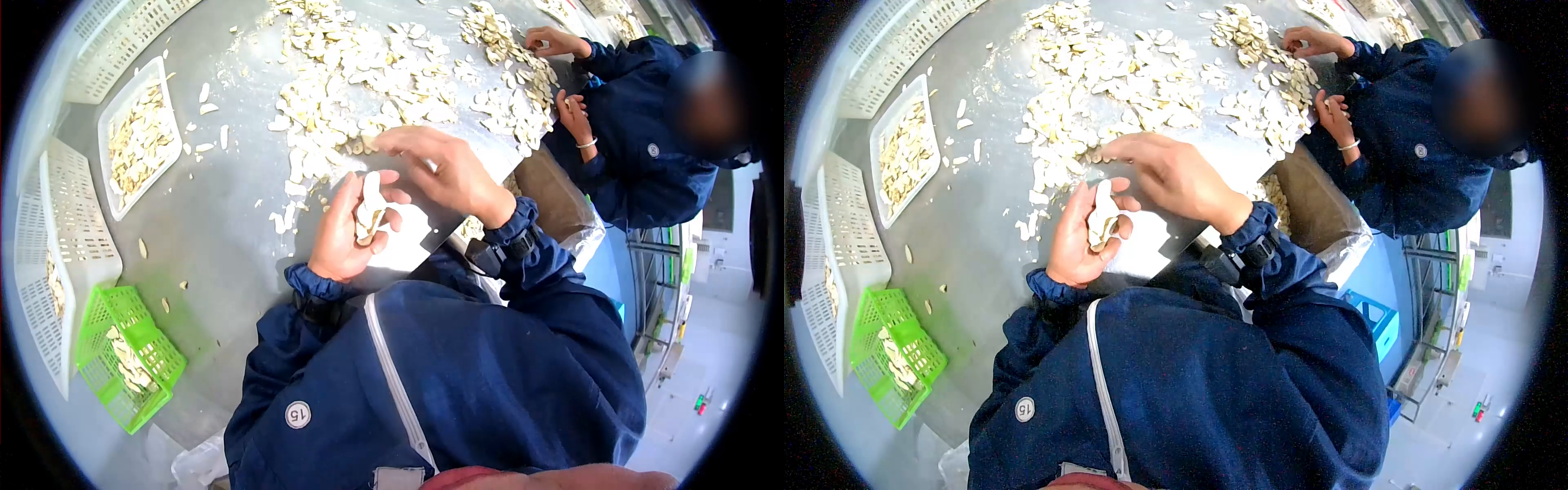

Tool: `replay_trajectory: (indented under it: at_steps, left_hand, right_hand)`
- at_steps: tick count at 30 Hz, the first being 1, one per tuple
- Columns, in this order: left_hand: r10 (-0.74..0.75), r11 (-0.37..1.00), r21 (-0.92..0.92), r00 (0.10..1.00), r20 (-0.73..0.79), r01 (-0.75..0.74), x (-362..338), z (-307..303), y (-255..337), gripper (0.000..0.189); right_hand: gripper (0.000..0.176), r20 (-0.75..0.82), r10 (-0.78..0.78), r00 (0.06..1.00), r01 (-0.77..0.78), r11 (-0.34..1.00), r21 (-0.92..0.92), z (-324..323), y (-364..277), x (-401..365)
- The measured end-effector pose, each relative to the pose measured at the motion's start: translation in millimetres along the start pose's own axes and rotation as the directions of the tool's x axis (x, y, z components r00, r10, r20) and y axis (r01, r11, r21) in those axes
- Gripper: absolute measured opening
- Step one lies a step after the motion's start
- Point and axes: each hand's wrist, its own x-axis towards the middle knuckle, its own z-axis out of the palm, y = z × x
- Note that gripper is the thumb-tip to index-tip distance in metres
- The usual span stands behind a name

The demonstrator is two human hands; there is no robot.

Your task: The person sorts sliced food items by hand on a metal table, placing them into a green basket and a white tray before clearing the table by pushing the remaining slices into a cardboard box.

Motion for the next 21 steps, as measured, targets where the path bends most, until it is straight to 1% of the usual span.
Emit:
replay_trajectory:
  at_steps: [2,3,6,7,9,10,11,12,14,15,18,19,21]
  left_hand:
    - [-0.018,1.0,-0.001,0.999,0.031,0.018,4.3,-14.3,-5.3,0.048]
    - [-0.027,1.0,-0.001,0.999,0.047,0.027,5.1,-17.2,-4.9,0.046]
    - [-0.001,0.997,0.078,0.996,0.085,-0.006,1.8,-17.5,-3.4,0.037]
    - [0.0,0.995,0.097,0.994,0.113,-0.011,1.3,-15.8,-2.2,0.035]
    - [0.007,0.99,0.136,0.986,0.169,-0.03,0.8,-12.4,1.4,0.03]
    - [0.008,0.99,0.138,0.986,0.166,-0.031,0.8,-11.3,2.2,0.029]
    - [0.007,0.989,0.142,0.987,0.162,-0.03,0.4,-10.4,2.6,0.028]
    - [0.003,0.989,0.147,0.988,0.157,-0.026,-0.3,-10.3,2.6,0.026]
    - [-0.007,0.988,0.154,0.987,0.159,-0.018,0.7,-15.5,0.2,0.028]
    - [-0.009,0.988,0.156,0.987,0.161,-0.016,1.5,-17.9,-1.0,0.029]
    - [0.012,0.997,0.075,0.984,0.176,-0.026,2.1,-20.5,-2.0,0.037]
    - [0.021,0.999,0.044,0.981,0.193,-0.03,2.8,-23.1,-2.4,0.042]
    - [0.025,1.0,-0.016,0.973,0.229,-0.022,6.3,-25.9,-3.6,0.051]
  right_hand:
    - [0.034,-0.076,0.107,0.991,-0.116,0.984,-0.134,-3.1,19.2,-10.1]
    - [0.029,-0.04,0.181,0.983,-0.186,0.966,-0.181,-8.2,20.3,-13.4]
    - [0.025,0.035,0.08,0.996,-0.071,0.978,-0.198,-10.2,30.6,-24.1]
    - [0.025,-0.016,0.076,0.997,-0.078,0.965,-0.251,-9.3,36.7,-24.0]
    - [0.025,-0.096,0.156,0.983,-0.18,0.917,-0.356,-14.9,43.1,-20.0]
    - [0.025,-0.139,0.19,0.972,-0.231,0.886,-0.401,-17.1,44.1,-16.4]
    - [0.027,-0.141,0.219,0.965,-0.258,0.883,-0.393,-17.0,44.2,-11.4]
    - [0.028,-0.177,0.142,0.974,-0.203,0.893,-0.402,-13.8,42.4,-5.2]
    - [0.028,-0.242,-0.016,0.97,-0.093,0.897,-0.432,-7.6,40.4,7.0]
    - [0.028,-0.212,-0.039,0.977,-0.074,0.865,-0.497,-6.3,44.8,10.6]
    - [0.028,-0.192,-0.007,0.981,-0.096,0.847,-0.523,-7.0,53.5,11.4]
    - [0.025,-0.181,-0.001,0.983,-0.092,0.862,-0.499,-13.5,53.6,10.3]
    - [0.023,-0.226,0.119,0.967,-0.214,0.859,-0.466,-19.5,49.3,5.1]
